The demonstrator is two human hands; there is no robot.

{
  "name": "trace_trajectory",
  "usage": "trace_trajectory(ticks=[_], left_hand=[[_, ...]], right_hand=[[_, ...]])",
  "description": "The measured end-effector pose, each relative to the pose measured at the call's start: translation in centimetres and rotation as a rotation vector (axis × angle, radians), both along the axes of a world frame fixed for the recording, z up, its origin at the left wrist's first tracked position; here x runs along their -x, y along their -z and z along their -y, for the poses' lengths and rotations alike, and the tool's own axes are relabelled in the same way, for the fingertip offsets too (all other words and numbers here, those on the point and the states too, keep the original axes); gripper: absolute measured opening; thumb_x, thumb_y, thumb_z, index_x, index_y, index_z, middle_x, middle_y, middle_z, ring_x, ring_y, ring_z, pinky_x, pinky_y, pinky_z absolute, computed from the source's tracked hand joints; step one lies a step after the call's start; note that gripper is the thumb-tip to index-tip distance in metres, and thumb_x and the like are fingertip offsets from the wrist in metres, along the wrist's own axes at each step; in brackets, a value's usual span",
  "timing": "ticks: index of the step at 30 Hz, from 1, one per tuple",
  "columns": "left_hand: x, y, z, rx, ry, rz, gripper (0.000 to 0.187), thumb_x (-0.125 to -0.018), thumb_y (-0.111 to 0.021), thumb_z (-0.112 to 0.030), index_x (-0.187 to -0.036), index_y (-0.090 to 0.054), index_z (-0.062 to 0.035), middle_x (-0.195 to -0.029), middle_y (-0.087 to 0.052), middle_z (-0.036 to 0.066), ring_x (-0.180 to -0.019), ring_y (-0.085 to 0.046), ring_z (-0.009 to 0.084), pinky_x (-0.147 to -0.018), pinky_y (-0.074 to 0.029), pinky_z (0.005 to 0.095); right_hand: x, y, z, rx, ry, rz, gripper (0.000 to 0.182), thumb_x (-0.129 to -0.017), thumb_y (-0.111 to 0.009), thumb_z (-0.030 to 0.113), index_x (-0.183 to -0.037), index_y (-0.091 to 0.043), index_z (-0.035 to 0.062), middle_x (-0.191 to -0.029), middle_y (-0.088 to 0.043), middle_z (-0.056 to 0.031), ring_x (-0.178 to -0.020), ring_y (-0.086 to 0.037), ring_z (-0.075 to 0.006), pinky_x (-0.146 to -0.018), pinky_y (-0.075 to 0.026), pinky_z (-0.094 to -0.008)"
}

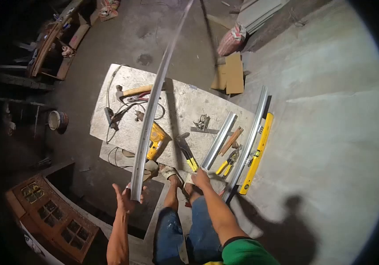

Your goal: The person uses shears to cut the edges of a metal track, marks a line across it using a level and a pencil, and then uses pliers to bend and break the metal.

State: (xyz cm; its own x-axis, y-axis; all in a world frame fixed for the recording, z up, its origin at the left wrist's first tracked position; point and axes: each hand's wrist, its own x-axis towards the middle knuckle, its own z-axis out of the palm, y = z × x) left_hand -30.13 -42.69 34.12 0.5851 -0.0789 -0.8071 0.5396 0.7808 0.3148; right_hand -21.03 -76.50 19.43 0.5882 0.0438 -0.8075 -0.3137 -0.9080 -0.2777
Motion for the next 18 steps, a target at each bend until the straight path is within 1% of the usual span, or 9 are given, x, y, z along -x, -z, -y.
trace_trajectory(ticks=[2,4,7,10,11,13,15,17,18], left_hand=[[1.2,1.9,-0.2,-0.015,0.002,-0.033,0.104,-0.074,-0.018,-0.090,-0.135,-0.042,-0.0091,-0.104,-0.063,0.022,-0.067,-0.060,0.0268,-0.057,-0.047,0.0384],[1.8,3.6,-0.4,-0.055,-0.001,-0.069,0.103,-0.075,-0.020,-0.090,-0.133,-0.043,-0.0082,-0.106,-0.062,0.024,-0.065,-0.060,0.0273,-0.057,-0.048,0.0382],[2.4,4.6,-0.7,-0.037,-0.028,-0.105,0.100,-0.077,-0.021,-0.088,-0.132,-0.044,-0.0076,-0.104,-0.063,0.024,-0.065,-0.060,0.0280,-0.058,-0.050,0.0381],[2.0,4.6,-0.7,-0.105,-0.013,-0.114,0.092,-0.080,-0.027,-0.085,-0.123,-0.052,-0.0075,-0.101,-0.064,0.023,-0.068,-0.062,0.0285,-0.058,-0.051,0.0383],[1.9,4.6,-0.6,-0.151,-0.028,-0.114,0.089,-0.080,-0.029,-0.084,-0.118,-0.055,-0.0082,-0.101,-0.064,0.023,-0.067,-0.063,0.0286,-0.057,-0.051,0.0391],[1.8,5.1,-1.0,-0.149,0.039,-0.096,0.087,-0.081,-0.029,-0.083,-0.114,-0.057,-0.0080,-0.100,-0.065,0.022,-0.070,-0.064,0.0285,-0.058,-0.052,0.0389],[2.4,5.1,-1.1,-0.165,0.078,-0.093,0.084,-0.083,-0.030,-0.082,-0.110,-0.059,-0.0077,-0.099,-0.065,0.022,-0.072,-0.065,0.0284,-0.059,-0.053,0.0386],[2.0,4.4,-0.6,-0.133,0.019,-0.097,0.080,-0.088,-0.029,-0.076,-0.115,-0.057,-0.0056,-0.096,-0.066,0.018,-0.066,-0.065,0.0285,-0.058,-0.051,0.0383],[1.9,3.9,-0.3,-0.212,0.043,-0.147,0.084,-0.085,-0.029,-0.079,-0.112,-0.056,-0.0043,-0.087,-0.065,0.015,-0.064,-0.065,0.0284,-0.057,-0.051,0.0383]], right_hand=[[-1.9,3.1,-3.2,0.048,0.134,0.049,0.053,-0.083,-0.066,0.031,-0.121,-0.044,0.0020,-0.108,-0.060,-0.0287,-0.105,-0.059,-0.0428,-0.090,-0.046,-0.0517],[-3.6,4.4,-5.8,0.062,0.142,0.143,0.055,-0.084,-0.066,0.032,-0.122,-0.039,0.0025,-0.118,-0.053,-0.0317,-0.107,-0.056,-0.0479,-0.090,-0.046,-0.0520],[-5.6,5.7,-8.2,0.135,0.092,0.119,0.055,-0.084,-0.066,0.031,-0.122,-0.039,0.0010,-0.128,-0.044,-0.0333,-0.110,-0.053,-0.0495,-0.091,-0.046,-0.0524],[-5.1,11.2,-8.3,0.261,0.167,0.142,0.056,-0.085,-0.066,0.030,-0.125,-0.037,0.0037,-0.134,-0.040,-0.0302,-0.113,-0.051,-0.0493,-0.093,-0.046,-0.0532],[-5.5,10.1,-8.3,0.268,0.183,0.140,0.056,-0.085,-0.066,0.030,-0.125,-0.037,0.0037,-0.134,-0.040,-0.0302,-0.113,-0.051,-0.0493,-0.093,-0.046,-0.0532],[-6.8,7.5,-7.6,0.344,-0.074,0.099,0.062,-0.083,-0.067,0.025,-0.134,-0.039,0.0063,-0.133,-0.045,-0.0232,-0.106,-0.055,-0.0465,-0.092,-0.044,-0.0567],[-6.5,7.0,-6.2,0.290,0.020,0.128,0.061,-0.083,-0.067,0.025,-0.133,-0.039,0.0051,-0.132,-0.047,-0.0245,-0.111,-0.054,-0.0456,-0.093,-0.044,-0.0562],[-6.7,5.0,-4.5,-0.008,0.240,0.058,0.063,-0.083,-0.066,0.027,-0.133,-0.038,0.0018,-0.128,-0.051,-0.0277,-0.116,-0.052,-0.0440,-0.095,-0.043,-0.0543],[-6.5,3.3,-3.7,-0.082,0.248,0.060,0.070,-0.081,-0.066,0.031,-0.134,-0.035,-0.0016,-0.123,-0.054,-0.0307,-0.120,-0.050,-0.0424,-0.098,-0.042,-0.0503]])
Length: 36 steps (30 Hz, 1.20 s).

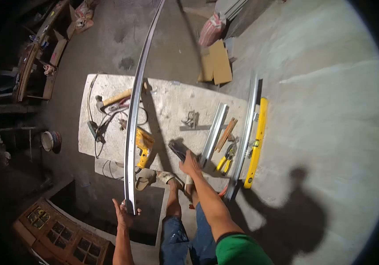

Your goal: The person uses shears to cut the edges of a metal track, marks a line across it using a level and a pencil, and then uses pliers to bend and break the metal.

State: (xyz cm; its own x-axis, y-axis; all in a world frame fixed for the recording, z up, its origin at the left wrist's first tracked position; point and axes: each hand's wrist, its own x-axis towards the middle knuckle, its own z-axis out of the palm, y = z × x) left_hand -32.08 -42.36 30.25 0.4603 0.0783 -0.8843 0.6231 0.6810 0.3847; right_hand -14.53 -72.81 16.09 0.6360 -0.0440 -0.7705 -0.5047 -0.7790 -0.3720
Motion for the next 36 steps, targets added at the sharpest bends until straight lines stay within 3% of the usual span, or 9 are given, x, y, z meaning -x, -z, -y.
trace_trajectory(ticks=[4,7,11,15,19,22,25,29,36], left_hand=[[2.5,-1.4,1.4,-0.095,-0.208,-0.121,0.089,-0.079,-0.026,-0.087,-0.103,-0.053,-0.0049,-0.073,-0.056,0.011,-0.061,-0.061,0.0288,-0.056,-0.048,0.0398],[5.8,-3.1,2.3,0.009,-0.290,-0.235,0.084,-0.081,-0.032,-0.084,-0.102,-0.053,-0.0051,-0.074,-0.057,0.011,-0.059,-0.060,0.0288,-0.055,-0.048,0.0387],[7.0,-6.0,4.0,-0.208,0.245,-0.249,0.051,-0.088,-0.062,-0.053,-0.090,-0.058,-0.0029,-0.073,-0.062,0.012,-0.056,-0.060,0.0226,-0.048,-0.045,0.0368],[4.8,-9.2,3.9,-0.199,0.733,0.017,0.036,-0.094,-0.061,-0.032,-0.074,-0.062,-0.0013,-0.064,-0.058,0.003,-0.053,-0.053,0.0130,-0.048,-0.043,0.0300],[2.4,-9.3,3.3,-0.322,0.861,0.124,0.053,-0.091,-0.062,-0.040,-0.115,-0.060,0.0073,-0.090,-0.067,0.013,-0.064,-0.064,0.0191,-0.051,-0.048,0.0295],[-0.2,-10.6,2.7,-0.395,0.900,0.178,0.054,-0.091,-0.062,-0.041,-0.115,-0.060,0.0074,-0.090,-0.067,0.013,-0.064,-0.065,0.0192,-0.050,-0.048,0.0287],[-0.5,-9.8,1.0,-0.415,0.960,0.196,0.052,-0.091,-0.063,-0.040,-0.113,-0.061,0.0068,-0.088,-0.067,0.013,-0.063,-0.064,0.0188,-0.050,-0.047,0.0287],[-1.5,-10.3,0.1,-0.510,0.987,0.157,0.046,-0.089,-0.066,-0.036,-0.106,-0.064,0.0058,-0.082,-0.066,0.010,-0.060,-0.063,0.0162,-0.051,-0.047,0.0289],[-0.3,-11.2,0.2,-0.589,1.032,0.375,0.044,-0.087,-0.068,-0.033,-0.107,-0.064,0.0063,-0.092,-0.069,0.020,-0.087,-0.067,0.0246,-0.076,-0.052,0.0362]], right_hand=[[8.1,-3.2,4.6,-0.125,0.191,0.499,0.055,-0.079,-0.071,0.033,-0.112,-0.052,-0.0068,-0.102,-0.062,-0.0253,-0.095,-0.062,-0.0390,-0.084,-0.047,-0.0478],[9.4,-19.1,8.6,-0.318,0.232,0.325,0.035,-0.088,-0.063,0.020,-0.114,-0.055,-0.0025,-0.083,-0.062,-0.0095,-0.081,-0.064,-0.0159,-0.071,-0.050,-0.0288],[10.8,-40.0,10.1,-0.181,0.271,0.276,0.029,-0.088,-0.063,0.031,-0.100,-0.065,0.0041,-0.087,-0.067,-0.0121,-0.087,-0.065,-0.0230,-0.080,-0.050,-0.0382],[13.2,-49.9,12.3,0.017,0.211,0.317,0.032,-0.084,-0.067,0.032,-0.097,-0.066,0.0025,-0.089,-0.068,-0.0181,-0.085,-0.066,-0.0324,-0.075,-0.050,-0.0403],[16.2,-54.6,14.1,-0.048,0.181,0.641,0.025,-0.088,-0.063,0.024,-0.102,-0.065,0.0027,-0.080,-0.068,-0.0107,-0.079,-0.064,-0.0256,-0.083,-0.048,-0.0370],[16.3,-57.4,14.1,-0.180,0.220,0.425,0.026,-0.094,-0.057,0.024,-0.107,-0.063,0.0034,-0.070,-0.066,-0.0048,-0.066,-0.063,-0.0157,-0.067,-0.050,-0.0322],[17.3,-57.7,14.2,-0.169,0.133,0.411,0.031,-0.093,-0.058,0.031,-0.091,-0.066,0.0013,-0.076,-0.069,-0.0105,-0.066,-0.066,-0.0204,-0.065,-0.051,-0.0333],[19.5,-54.7,14.2,-0.141,0.033,0.454,0.027,-0.095,-0.054,0.025,-0.111,-0.063,0.0046,-0.072,-0.068,-0.0062,-0.065,-0.064,-0.0161,-0.063,-0.050,-0.0306],[18.7,-55.1,13.6,-0.245,0.185,0.453,0.019,-0.091,-0.059,0.018,-0.096,-0.071,0.0038,-0.095,-0.072,-0.0086,-0.093,-0.067,-0.0210,-0.087,-0.049,-0.0339]])
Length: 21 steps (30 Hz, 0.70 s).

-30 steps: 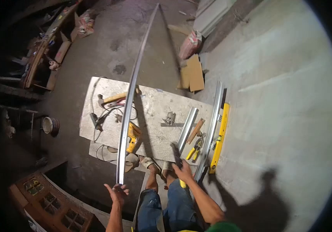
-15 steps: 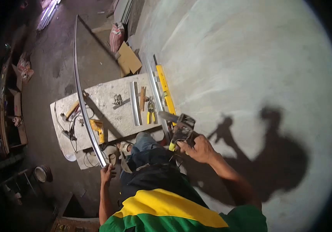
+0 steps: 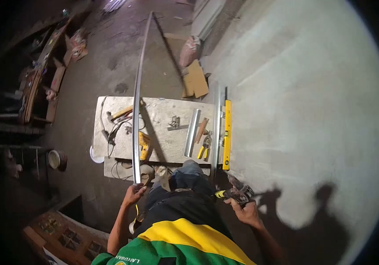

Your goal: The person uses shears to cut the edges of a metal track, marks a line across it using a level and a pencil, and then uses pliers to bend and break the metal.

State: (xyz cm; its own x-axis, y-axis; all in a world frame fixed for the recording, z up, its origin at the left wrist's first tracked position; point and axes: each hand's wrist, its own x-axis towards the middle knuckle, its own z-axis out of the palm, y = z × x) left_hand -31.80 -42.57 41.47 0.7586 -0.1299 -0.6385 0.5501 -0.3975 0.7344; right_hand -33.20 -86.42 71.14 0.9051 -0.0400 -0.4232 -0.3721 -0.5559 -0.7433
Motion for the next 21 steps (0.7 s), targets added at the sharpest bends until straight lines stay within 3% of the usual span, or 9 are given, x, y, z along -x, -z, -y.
trace_trajectory(ticks=[3,4,6,7,8,12,14,17,21], left_hand=[[-1.3,-4.2,1.6,0.017,0.095,0.006,0.045,-0.087,-0.069,-0.035,-0.109,-0.064,0.0047,-0.097,-0.070,0.020,-0.090,-0.068,0.0268,-0.077,-0.052,0.0371],[-1.6,-5.6,2.3,0.064,0.058,0.000,0.041,-0.086,-0.069,-0.033,-0.108,-0.066,0.0018,-0.099,-0.069,0.021,-0.088,-0.068,0.0303,-0.075,-0.052,0.0388],[-1.2,-5.6,3.0,0.114,0.131,0.053,0.037,-0.086,-0.069,-0.031,-0.106,-0.068,-0.0002,-0.095,-0.068,0.021,-0.083,-0.066,0.0321,-0.072,-0.051,0.0405],[-1.0,-5.4,3.0,0.157,0.239,0.116,0.032,-0.085,-0.070,-0.028,-0.104,-0.069,-0.0021,-0.091,-0.068,0.021,-0.078,-0.065,0.0340,-0.069,-0.050,0.0421],[-0.5,-4.5,3.0,0.097,0.365,0.235,0.025,-0.085,-0.069,-0.025,-0.100,-0.071,-0.0056,-0.086,-0.064,0.020,-0.075,-0.059,0.0367,-0.069,-0.047,0.0443],[2.5,-3.4,4.2,0.139,0.314,0.326,0.022,-0.084,-0.069,-0.024,-0.092,-0.070,-0.0039,-0.091,-0.059,0.020,-0.085,-0.056,0.0374,-0.075,-0.044,0.0457],[3.7,-3.4,4.8,0.107,0.297,0.303,0.021,-0.084,-0.070,-0.023,-0.088,-0.066,-0.0021,-0.087,-0.058,0.020,-0.082,-0.055,0.0378,-0.071,-0.044,0.0460],[3.9,-4.6,5.1,0.064,0.315,0.192,0.023,-0.086,-0.064,-0.023,-0.083,-0.062,0.0001,-0.090,-0.060,0.022,-0.086,-0.056,0.0414,-0.075,-0.046,0.0476],[6.3,-4.7,5.3,0.057,0.230,-0.055,0.035,-0.092,-0.051,-0.029,-0.093,-0.059,0.0048,-0.089,-0.061,0.027,-0.090,-0.058,0.0467,-0.078,-0.045,0.0523]], right_hand=[[1.1,1.2,0.0,0.106,0.000,-0.122,0.018,-0.090,-0.060,0.018,-0.094,-0.071,0.0039,-0.095,-0.072,-0.0087,-0.094,-0.067,-0.0206,-0.086,-0.049,-0.0338],[1.3,2.3,-0.4,0.118,-0.028,0.017,0.016,-0.089,-0.063,0.019,-0.093,-0.069,0.0050,-0.083,-0.070,-0.0095,-0.083,-0.066,-0.0250,-0.078,-0.050,-0.0355],[9.0,10.6,4.0,0.787,-0.036,-0.280,0.039,-0.083,-0.067,0.025,-0.117,-0.064,0.0069,-0.110,-0.064,-0.0142,-0.100,-0.060,-0.0294,-0.089,-0.046,-0.0371],[7.4,8.2,4.0,0.466,-0.533,0.488,0.010,-0.084,-0.064,0.010,-0.092,-0.063,0.0047,-0.078,-0.060,-0.0135,-0.071,-0.057,-0.0335,-0.063,-0.045,-0.0377],[9.2,9.5,5.7,0.259,-0.440,0.276,0.014,-0.082,-0.064,0.007,-0.095,-0.064,0.0018,-0.087,-0.060,-0.0153,-0.075,-0.059,-0.0324,-0.064,-0.046,-0.0370],[7.4,9.0,7.8,0.249,-0.514,0.173,0.023,-0.083,-0.064,0.008,-0.104,-0.065,0.0003,-0.094,-0.063,-0.0167,-0.080,-0.062,-0.0329,-0.069,-0.049,-0.0369],[4.5,6.9,10.1,0.140,-0.369,-0.556,0.030,-0.084,-0.062,0.009,-0.113,-0.065,0.0019,-0.102,-0.066,-0.0162,-0.089,-0.064,-0.0319,-0.077,-0.052,-0.0361],[-5.2,6.6,5.3,0.349,-0.434,-0.386,0.040,-0.086,-0.065,0.020,-0.119,-0.061,-0.0014,-0.115,-0.063,-0.0182,-0.100,-0.063,-0.0265,-0.088,-0.049,-0.0347],[-11.1,14.1,-3.1,0.155,-0.610,-0.360,0.035,-0.087,-0.066,0.022,-0.118,-0.065,0.0063,-0.117,-0.064,-0.0143,-0.108,-0.061,-0.0268,-0.093,-0.047,-0.0366]])
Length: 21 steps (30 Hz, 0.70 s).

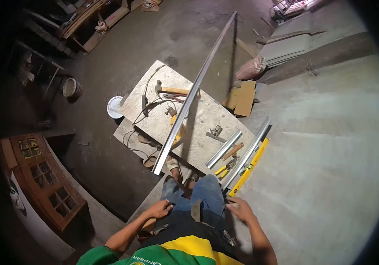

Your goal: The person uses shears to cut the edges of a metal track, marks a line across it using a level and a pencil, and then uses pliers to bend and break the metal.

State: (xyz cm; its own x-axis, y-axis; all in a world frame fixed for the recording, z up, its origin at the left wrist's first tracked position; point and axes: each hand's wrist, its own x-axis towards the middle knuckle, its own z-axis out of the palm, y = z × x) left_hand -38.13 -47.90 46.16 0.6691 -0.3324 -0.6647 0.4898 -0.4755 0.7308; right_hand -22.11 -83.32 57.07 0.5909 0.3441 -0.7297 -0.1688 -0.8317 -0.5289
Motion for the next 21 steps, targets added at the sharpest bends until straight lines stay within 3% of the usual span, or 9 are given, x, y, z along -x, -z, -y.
trace_trajectory(ticks=[2,5,9,11,14,17,21], left_hand=[[1.7,0.3,0.3,0.017,-0.095,-0.115,0.038,-0.093,-0.048,-0.030,-0.094,-0.058,0.0064,-0.094,-0.062,0.031,-0.092,-0.059,0.0481,-0.081,-0.045,0.0526],[2.2,-2.2,0.3,0.028,-0.203,-0.182,0.042,-0.092,-0.044,-0.032,-0.096,-0.058,0.0074,-0.098,-0.061,0.033,-0.095,-0.059,0.0488,-0.084,-0.044,0.0528],[2.9,-2.6,1.1,-0.023,-0.272,-0.193,0.041,-0.090,-0.043,-0.030,-0.097,-0.059,0.0074,-0.098,-0.061,0.034,-0.096,-0.058,0.0492,-0.084,-0.045,0.0522],[3.2,-1.8,1.4,0.005,-0.268,-0.147,0.039,-0.090,-0.044,-0.028,-0.091,-0.056,0.0091,-0.090,-0.060,0.033,-0.088,-0.060,0.0473,-0.078,-0.045,0.0497],[3.7,-1.5,1.3,0.024,-0.250,-0.136,0.039,-0.090,-0.045,-0.028,-0.089,-0.056,0.0095,-0.088,-0.060,0.034,-0.087,-0.060,0.0473,-0.077,-0.045,0.0499],[2.9,-2.1,1.0,0.032,-0.185,-0.180,0.043,-0.089,-0.044,-0.032,-0.093,-0.061,0.0074,-0.097,-0.061,0.034,-0.094,-0.059,0.0488,-0.084,-0.045,0.0516],[2.7,0.0,0.6,0.053,-0.152,-0.172,0.039,-0.088,-0.049,-0.031,-0.091,-0.063,0.0058,-0.092,-0.063,0.031,-0.091,-0.061,0.0462,-0.080,-0.046,0.0497]], right_hand=[[0.2,2.3,-3.2,-0.153,-0.260,-0.037,0.027,-0.088,-0.065,0.023,-0.110,-0.067,0.0069,-0.110,-0.065,-0.0127,-0.101,-0.061,-0.0299,-0.090,-0.047,-0.0386],[1.5,5.7,-2.6,-0.154,-0.464,0.092,0.023,-0.090,-0.062,0.025,-0.098,-0.065,0.0038,-0.096,-0.064,-0.0148,-0.091,-0.060,-0.0337,-0.082,-0.047,-0.0413],[0.7,2.4,-4.5,-0.045,-0.344,0.066,0.032,-0.093,-0.056,0.032,-0.084,-0.058,0.0008,-0.086,-0.058,-0.0190,-0.083,-0.056,-0.0381,-0.074,-0.044,-0.0463],[0.1,0.0,-5.4,0.087,-0.240,-0.072,0.034,-0.096,-0.049,0.029,-0.079,-0.055,0.0004,-0.080,-0.055,-0.0225,-0.080,-0.055,-0.0406,-0.071,-0.043,-0.0479],[1.4,-3.5,-6.4,-0.103,-0.401,0.021,0.034,-0.096,-0.046,0.028,-0.078,-0.053,-0.0006,-0.076,-0.054,-0.0241,-0.076,-0.054,-0.0436,-0.068,-0.042,-0.0491],[2.0,-4.3,-6.5,-0.087,-0.338,0.084,0.036,-0.095,-0.047,0.028,-0.075,-0.051,-0.0010,-0.073,-0.055,-0.0237,-0.071,-0.055,-0.0442,-0.064,-0.042,-0.0495],[2.3,-4.6,-6.5,-0.010,-0.292,0.098,0.037,-0.095,-0.048,0.029,-0.074,-0.052,-0.0006,-0.070,-0.056,-0.0227,-0.068,-0.056,-0.0439,-0.061,-0.043,-0.0498]])
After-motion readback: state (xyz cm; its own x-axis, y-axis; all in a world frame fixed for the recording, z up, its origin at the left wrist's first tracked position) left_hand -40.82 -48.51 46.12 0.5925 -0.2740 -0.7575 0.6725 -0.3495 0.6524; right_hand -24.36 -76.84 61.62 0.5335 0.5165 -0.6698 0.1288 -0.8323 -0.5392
